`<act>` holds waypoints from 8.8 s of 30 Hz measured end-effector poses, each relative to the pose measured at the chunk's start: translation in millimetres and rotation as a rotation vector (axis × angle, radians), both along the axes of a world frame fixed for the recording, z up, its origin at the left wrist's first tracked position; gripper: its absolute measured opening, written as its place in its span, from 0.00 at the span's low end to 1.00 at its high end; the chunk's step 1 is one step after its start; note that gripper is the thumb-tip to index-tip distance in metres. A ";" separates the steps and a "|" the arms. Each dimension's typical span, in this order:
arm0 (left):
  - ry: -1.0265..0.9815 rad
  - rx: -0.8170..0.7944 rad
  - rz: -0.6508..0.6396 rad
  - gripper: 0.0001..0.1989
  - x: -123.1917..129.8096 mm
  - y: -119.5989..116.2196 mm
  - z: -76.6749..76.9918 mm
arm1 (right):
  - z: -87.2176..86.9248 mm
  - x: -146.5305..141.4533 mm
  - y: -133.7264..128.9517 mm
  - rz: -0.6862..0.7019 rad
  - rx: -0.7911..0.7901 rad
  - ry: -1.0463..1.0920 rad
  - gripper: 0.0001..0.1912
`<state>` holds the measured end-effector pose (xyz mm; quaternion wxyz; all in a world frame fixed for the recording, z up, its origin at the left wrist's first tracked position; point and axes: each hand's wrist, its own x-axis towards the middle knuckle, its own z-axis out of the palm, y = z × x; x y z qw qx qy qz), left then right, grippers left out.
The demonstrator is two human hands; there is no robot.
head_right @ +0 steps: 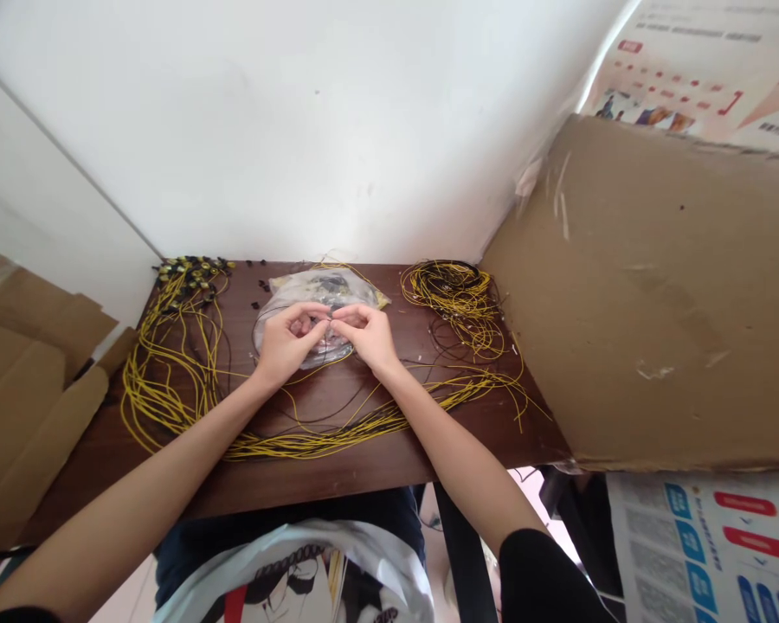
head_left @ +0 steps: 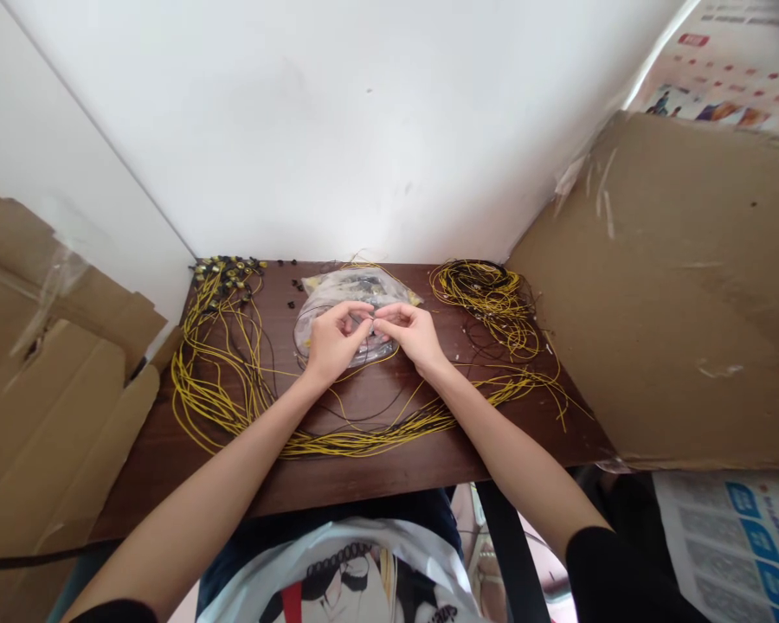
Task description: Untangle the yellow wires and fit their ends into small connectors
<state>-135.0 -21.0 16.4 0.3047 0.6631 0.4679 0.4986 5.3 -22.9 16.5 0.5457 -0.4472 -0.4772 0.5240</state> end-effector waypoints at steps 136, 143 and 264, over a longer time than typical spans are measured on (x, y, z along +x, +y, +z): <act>-0.323 -0.196 -0.140 0.11 0.2 0.6 -2.0 | 3.6 1.8 -4.8 -0.103 0.185 -0.347 0.10; -0.228 -0.103 -0.151 0.10 -1.6 2.4 -4.4 | 2.6 1.5 -5.6 -0.115 0.189 -0.367 0.10; -0.107 -0.085 -0.134 0.06 -7.5 6.2 -8.3 | -4.3 4.3 0.1 -0.020 0.145 -0.398 0.09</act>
